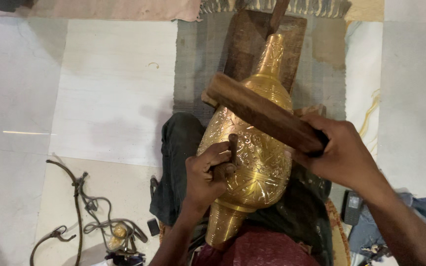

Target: The person sits on the floor and uses a chisel and wooden mallet to engrave a floral pattern onto a large brass vase. The person repeatedly strikes the chisel with the mallet to create fine details on the vase surface.

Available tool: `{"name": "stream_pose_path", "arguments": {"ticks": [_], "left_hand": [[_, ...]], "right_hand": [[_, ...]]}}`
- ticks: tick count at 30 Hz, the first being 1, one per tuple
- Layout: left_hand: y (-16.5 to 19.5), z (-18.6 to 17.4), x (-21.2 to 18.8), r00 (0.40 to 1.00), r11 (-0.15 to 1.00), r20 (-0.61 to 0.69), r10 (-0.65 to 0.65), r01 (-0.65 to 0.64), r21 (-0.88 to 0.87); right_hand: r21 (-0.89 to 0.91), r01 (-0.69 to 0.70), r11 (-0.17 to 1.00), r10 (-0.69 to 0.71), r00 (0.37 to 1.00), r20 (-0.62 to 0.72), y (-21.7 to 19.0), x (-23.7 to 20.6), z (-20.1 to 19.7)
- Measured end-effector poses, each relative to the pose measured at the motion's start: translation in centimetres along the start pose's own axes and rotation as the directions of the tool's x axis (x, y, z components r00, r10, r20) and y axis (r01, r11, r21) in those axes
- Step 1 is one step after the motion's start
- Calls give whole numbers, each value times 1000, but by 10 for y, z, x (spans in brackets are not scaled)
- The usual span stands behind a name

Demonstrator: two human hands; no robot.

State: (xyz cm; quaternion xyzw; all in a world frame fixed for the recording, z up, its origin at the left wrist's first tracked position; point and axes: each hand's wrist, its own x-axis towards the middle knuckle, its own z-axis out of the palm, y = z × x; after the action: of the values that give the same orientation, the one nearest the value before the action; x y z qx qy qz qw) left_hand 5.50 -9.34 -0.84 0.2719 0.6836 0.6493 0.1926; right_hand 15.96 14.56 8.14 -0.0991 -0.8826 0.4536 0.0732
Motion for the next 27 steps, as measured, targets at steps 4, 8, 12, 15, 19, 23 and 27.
{"name": "stream_pose_path", "arguments": {"ticks": [4, 8, 12, 15, 19, 23, 27], "left_hand": [[4, 4, -1, 998, 1000, -57, 4, -3, 22], [2, 2, -3, 999, 998, -35, 13, -11, 56], [-3, 3, -2, 980, 978, -46, 192, -187, 97], [-4, 6, -4, 998, 997, -51, 44, -41, 63], [-2, 5, -3, 991, 991, -36, 127, -126, 41], [1, 2, 1, 992, 992, 5, 124, -124, -17], [5, 4, 1, 999, 993, -15, 36, -34, 113]], "right_hand": [[-294, -355, 887, 428, 872, 238, -11, 29, -16], [-428, -256, 867, 380, 895, 234, -29, 45, -19], [-614, -35, 789, 336, 861, 383, -44, 51, -19], [-336, -348, 875, 438, 865, 244, -46, 50, -21], [-617, -189, 764, 457, 833, 312, -41, 46, -22], [-281, -362, 889, 417, 893, 168, -40, 45, -22], [-669, -80, 739, 380, 870, 315, -38, 44, -23]]}}
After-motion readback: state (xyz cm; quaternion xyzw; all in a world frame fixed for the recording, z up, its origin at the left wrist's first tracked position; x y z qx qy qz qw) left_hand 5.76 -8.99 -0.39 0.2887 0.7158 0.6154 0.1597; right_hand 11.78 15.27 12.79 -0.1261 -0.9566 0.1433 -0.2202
